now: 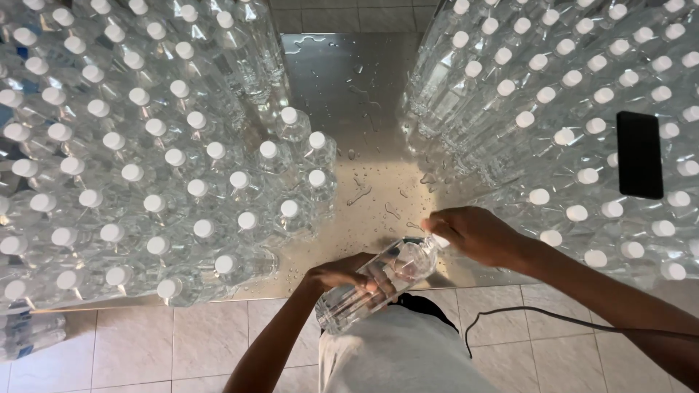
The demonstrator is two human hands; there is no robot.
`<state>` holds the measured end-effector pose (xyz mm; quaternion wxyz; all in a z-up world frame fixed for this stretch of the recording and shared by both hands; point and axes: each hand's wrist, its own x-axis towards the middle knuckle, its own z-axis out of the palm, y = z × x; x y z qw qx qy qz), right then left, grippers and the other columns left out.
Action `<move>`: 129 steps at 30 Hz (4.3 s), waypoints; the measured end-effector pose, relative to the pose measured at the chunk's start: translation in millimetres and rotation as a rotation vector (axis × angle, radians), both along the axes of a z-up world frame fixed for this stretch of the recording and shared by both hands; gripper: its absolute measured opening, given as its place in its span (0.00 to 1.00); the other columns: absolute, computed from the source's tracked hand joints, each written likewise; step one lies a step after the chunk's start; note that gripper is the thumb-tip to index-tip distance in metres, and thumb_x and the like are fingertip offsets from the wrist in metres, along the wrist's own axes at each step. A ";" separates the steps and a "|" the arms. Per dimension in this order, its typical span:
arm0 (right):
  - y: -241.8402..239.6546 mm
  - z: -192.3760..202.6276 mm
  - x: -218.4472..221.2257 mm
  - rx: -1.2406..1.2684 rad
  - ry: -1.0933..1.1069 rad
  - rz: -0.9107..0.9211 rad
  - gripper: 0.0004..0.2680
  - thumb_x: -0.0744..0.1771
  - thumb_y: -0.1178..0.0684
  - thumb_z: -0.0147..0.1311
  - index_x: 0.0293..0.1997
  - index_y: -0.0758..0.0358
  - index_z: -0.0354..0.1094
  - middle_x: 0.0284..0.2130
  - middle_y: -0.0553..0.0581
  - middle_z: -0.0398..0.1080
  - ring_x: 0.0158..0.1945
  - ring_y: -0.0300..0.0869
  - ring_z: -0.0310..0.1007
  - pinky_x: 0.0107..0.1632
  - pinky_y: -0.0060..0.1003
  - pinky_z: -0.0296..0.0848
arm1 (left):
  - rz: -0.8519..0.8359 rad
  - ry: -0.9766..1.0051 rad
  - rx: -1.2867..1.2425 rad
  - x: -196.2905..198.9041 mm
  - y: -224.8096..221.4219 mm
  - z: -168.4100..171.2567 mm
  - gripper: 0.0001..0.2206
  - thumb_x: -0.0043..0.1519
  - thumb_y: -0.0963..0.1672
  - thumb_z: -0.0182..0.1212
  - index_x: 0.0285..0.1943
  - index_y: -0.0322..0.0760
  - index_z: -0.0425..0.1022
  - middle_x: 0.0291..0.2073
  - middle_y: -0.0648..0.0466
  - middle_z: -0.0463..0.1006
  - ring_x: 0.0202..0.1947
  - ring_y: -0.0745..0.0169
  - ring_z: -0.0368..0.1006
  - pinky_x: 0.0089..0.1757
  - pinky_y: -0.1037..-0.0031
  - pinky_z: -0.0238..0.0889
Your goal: Inspecting and organizing filled water bottles on a metal table
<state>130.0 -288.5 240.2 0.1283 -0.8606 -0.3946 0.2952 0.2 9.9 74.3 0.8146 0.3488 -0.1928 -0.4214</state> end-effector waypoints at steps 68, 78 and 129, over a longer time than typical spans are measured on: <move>-100.9 -29.8 26.7 -0.373 -0.609 -0.689 0.24 0.76 0.29 0.41 0.48 0.60 0.78 0.34 0.65 0.81 0.47 0.64 0.81 0.59 0.66 0.62 | 1.523 0.329 0.846 5.7 -64.2 -104.7 0.45 0.66 0.43 0.72 0.86 0.51 0.38 0.60 0.46 0.59 0.66 0.43 0.66 0.64 0.51 0.70; -21.5 -55.2 -16.5 0.010 -0.916 -0.445 0.12 0.66 0.38 0.65 0.41 0.53 0.78 0.24 0.53 0.77 0.36 0.48 0.80 0.52 0.52 0.71 | 0.714 -0.313 0.739 21.9 -83.0 -9.4 0.47 0.56 0.54 0.79 0.84 0.42 0.57 0.75 0.43 0.66 0.78 0.39 0.58 0.69 0.48 0.58; -1.2 -66.4 -12.8 0.608 -0.143 0.333 0.18 0.74 0.35 0.44 0.36 0.57 0.71 0.28 0.53 0.66 0.30 0.47 0.70 0.33 0.44 0.73 | 0.073 -0.413 0.634 -11.5 47.4 90.4 0.46 0.49 0.47 0.81 0.76 0.20 0.63 0.59 0.24 0.79 0.64 0.24 0.72 0.60 0.44 0.67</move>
